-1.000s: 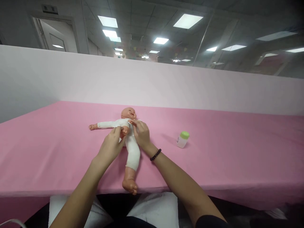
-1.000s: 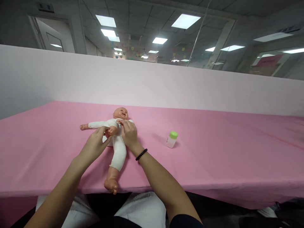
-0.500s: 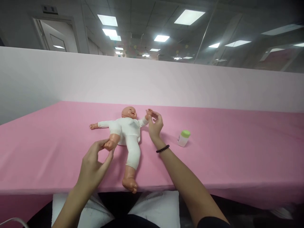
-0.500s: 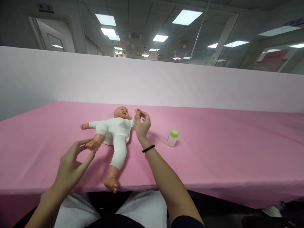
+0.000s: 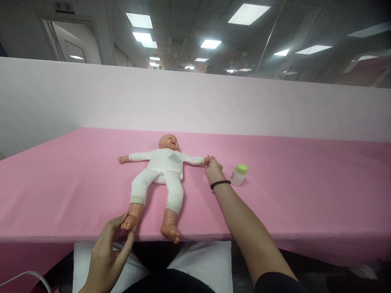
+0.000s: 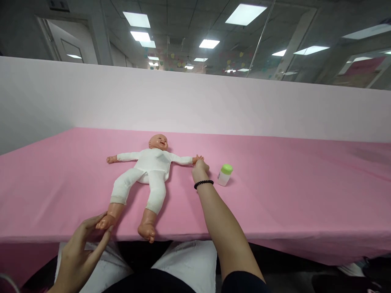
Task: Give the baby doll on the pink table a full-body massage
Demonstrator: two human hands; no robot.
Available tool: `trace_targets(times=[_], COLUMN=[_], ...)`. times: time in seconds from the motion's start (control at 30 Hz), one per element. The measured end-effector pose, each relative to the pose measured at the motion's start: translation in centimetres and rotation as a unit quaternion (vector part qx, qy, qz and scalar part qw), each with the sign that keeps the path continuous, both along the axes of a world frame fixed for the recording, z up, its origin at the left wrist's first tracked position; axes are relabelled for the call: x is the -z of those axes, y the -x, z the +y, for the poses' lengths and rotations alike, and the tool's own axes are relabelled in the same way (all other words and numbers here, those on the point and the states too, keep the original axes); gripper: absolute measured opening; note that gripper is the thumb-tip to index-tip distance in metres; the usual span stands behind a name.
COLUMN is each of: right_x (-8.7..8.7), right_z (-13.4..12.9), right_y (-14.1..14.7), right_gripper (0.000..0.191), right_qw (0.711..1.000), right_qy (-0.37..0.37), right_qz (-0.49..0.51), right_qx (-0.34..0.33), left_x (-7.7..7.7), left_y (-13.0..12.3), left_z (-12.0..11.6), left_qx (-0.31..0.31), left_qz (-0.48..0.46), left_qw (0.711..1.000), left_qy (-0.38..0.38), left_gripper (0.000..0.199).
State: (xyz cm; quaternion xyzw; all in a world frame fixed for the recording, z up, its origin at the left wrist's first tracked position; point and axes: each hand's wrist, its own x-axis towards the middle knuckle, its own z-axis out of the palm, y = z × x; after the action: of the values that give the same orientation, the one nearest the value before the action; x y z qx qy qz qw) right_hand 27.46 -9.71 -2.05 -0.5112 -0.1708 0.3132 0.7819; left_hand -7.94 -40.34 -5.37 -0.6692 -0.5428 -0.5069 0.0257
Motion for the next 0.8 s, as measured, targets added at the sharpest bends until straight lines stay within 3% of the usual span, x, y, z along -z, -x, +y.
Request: trace_targets(times=[0.07, 0.13, 0.27, 0.37, 0.47, 0.57, 0.67, 0.73, 0.8], right_x=[-0.5, -1.5, -4.2, -5.7, -6.0, -5.2, -4.0, -3.4, -3.0], right_z=[-0.2, -0.7, -2.6, -4.6, -6.2, -6.9, -6.9, -6.7, -6.5], right_y=[0.4, 1.3, 4.1, 6.3, 8.1, 9.0, 9.1, 9.0, 9.0], right_gripper=[0.015, 0.018, 0.034, 0.032, 0.021, 0.019, 0.025, 0.024, 0.023], right_qw=[0.999, 0.999, 0.983, 0.929, 0.843, 0.747, 0.657, 0.630, 0.622], right_qy=[0.023, 0.002, -0.153, -0.231, -0.280, -0.299, -0.293, -0.289, -0.292], right_qz=[0.028, 0.027, -0.101, -0.287, -0.454, -0.586, -0.683, -0.710, -0.718], right_qx=[0.016, 0.020, 0.025, -0.018, -0.060, -0.097, -0.127, -0.124, -0.112], left_x=[-0.3, -1.3, -5.9, -9.8, -12.2, -12.5, -11.2, -10.0, -9.1], left_y=[-0.1, -0.3, -1.4, -2.8, -4.5, -6.3, -7.6, -8.1, -8.2], left_z=[0.3, 1.1, 4.0, 6.6, 8.9, 10.7, 11.9, 12.4, 12.6], left_qx=[-0.009, -0.021, -0.027, 0.013, 0.043, 0.058, 0.050, 0.040, 0.041], left_qz=[-0.003, -0.010, 0.000, 0.030, 0.062, 0.095, 0.125, 0.132, 0.119], left_qw=[1.000, 1.000, 0.999, 0.999, 0.996, 0.991, 0.987, 0.987, 0.988], left_qy=[0.005, -0.006, -0.032, 0.014, 0.051, 0.079, 0.083, 0.086, 0.091], left_gripper=[0.031, 0.032, 0.031, 0.025, 0.016, 0.008, 0.006, 0.007, 0.007])
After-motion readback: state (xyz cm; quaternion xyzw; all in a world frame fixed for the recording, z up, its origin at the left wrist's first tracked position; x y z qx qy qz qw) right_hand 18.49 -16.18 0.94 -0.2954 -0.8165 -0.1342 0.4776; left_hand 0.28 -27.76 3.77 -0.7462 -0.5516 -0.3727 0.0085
